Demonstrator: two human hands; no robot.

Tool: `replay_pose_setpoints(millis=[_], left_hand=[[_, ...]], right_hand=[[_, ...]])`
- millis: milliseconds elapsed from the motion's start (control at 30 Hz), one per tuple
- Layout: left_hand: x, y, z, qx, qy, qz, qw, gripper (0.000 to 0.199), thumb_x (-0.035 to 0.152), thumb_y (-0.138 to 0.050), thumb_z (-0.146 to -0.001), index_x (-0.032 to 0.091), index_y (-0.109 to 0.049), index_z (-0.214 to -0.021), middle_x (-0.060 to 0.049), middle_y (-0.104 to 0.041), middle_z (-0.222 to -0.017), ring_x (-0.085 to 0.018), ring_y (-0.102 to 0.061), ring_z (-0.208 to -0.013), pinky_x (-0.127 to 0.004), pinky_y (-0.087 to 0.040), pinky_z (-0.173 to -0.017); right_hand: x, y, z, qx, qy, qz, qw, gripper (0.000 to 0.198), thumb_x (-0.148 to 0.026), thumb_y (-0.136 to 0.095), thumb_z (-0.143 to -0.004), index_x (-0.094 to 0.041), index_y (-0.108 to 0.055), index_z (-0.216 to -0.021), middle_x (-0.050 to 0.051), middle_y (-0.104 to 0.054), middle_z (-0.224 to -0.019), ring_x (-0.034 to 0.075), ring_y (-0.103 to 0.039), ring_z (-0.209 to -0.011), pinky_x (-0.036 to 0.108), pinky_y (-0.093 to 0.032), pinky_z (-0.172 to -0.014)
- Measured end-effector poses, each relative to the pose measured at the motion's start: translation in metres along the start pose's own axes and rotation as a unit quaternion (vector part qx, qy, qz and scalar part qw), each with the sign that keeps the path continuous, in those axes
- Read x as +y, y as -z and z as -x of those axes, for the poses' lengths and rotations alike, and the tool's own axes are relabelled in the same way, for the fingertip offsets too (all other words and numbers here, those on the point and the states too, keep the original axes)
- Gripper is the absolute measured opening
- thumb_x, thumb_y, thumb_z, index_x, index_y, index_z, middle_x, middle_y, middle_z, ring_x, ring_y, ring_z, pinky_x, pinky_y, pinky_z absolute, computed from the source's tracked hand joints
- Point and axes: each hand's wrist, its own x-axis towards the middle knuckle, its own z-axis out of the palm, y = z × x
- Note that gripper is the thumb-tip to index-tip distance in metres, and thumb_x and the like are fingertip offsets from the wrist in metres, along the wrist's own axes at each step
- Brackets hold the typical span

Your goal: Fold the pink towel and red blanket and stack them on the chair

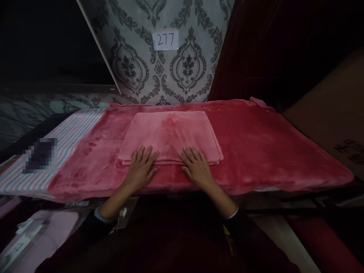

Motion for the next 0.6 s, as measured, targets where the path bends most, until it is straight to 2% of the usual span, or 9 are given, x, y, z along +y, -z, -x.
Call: replay_pose_setpoints(millis=[67,133,200,300,433,600], left_hand=[[0.012,0.008,-0.012,0.005,-0.001,0.003,1.0,0.06,0.041,-0.055,-0.1,0.02,-0.049,-0.156,-0.018,-0.037,-0.167,-0.042,-0.028,-0.157,-0.068,-0.022,-0.125],[0.03,0.011,-0.029,0.011,-0.029,0.013,0.999,0.062,0.041,-0.053,-0.101,0.019,-0.046,-0.158,-0.018,-0.032,-0.169,-0.04,-0.022,-0.159,-0.068,-0.018,-0.126],[0.048,0.006,-0.044,-0.002,-0.064,0.028,0.998,0.067,0.044,-0.056,-0.099,0.022,-0.041,-0.161,-0.016,-0.026,-0.172,-0.04,-0.016,-0.161,-0.07,-0.015,-0.126],[0.064,-0.011,-0.05,-0.029,-0.086,0.039,0.995,0.075,0.05,-0.06,-0.097,0.024,-0.036,-0.163,-0.015,-0.022,-0.174,-0.043,-0.012,-0.161,-0.074,-0.013,-0.124],[0.062,-0.027,-0.034,-0.028,-0.106,0.036,0.993,0.077,0.049,-0.056,-0.099,0.023,-0.029,-0.166,-0.014,-0.019,-0.175,-0.038,-0.009,-0.162,-0.067,-0.012,-0.128],[0.05,-0.022,-0.014,-0.017,-0.115,0.039,0.993,0.068,0.041,-0.052,-0.101,0.02,-0.034,-0.164,-0.012,-0.028,-0.172,-0.032,-0.019,-0.161,-0.057,-0.019,-0.13]], right_hand=[[0.007,0.01,0.0,0.015,-0.008,-0.018,1.0,0.048,-0.034,-0.035,-0.109,-0.026,-0.056,-0.152,0.007,-0.05,-0.159,0.03,-0.04,-0.15,0.058,-0.031,-0.121],[0.015,0.017,-0.006,0.046,-0.034,-0.019,0.998,0.049,-0.033,-0.032,-0.109,-0.026,-0.057,-0.152,0.008,-0.053,-0.157,0.031,-0.041,-0.15,0.062,-0.027,-0.122],[0.021,0.017,-0.013,0.065,-0.065,-0.002,0.996,0.05,-0.034,-0.033,-0.109,-0.026,-0.055,-0.153,0.009,-0.05,-0.159,0.035,-0.037,-0.151,0.067,-0.024,-0.121],[0.028,0.005,-0.013,0.053,-0.091,0.03,0.994,0.05,-0.038,-0.039,-0.108,-0.029,-0.052,-0.155,0.008,-0.043,-0.164,0.038,-0.031,-0.154,0.069,-0.025,-0.119],[0.032,-0.01,0.002,0.049,-0.086,0.041,0.994,0.054,-0.041,-0.042,-0.107,-0.029,-0.045,-0.16,0.006,-0.036,-0.168,0.034,-0.025,-0.157,0.061,-0.027,-0.122],[0.034,-0.011,0.011,0.052,-0.081,0.025,0.995,0.061,-0.047,-0.048,-0.104,-0.026,-0.043,-0.16,0.008,-0.034,-0.169,0.034,-0.023,-0.157,0.06,-0.026,-0.122]])
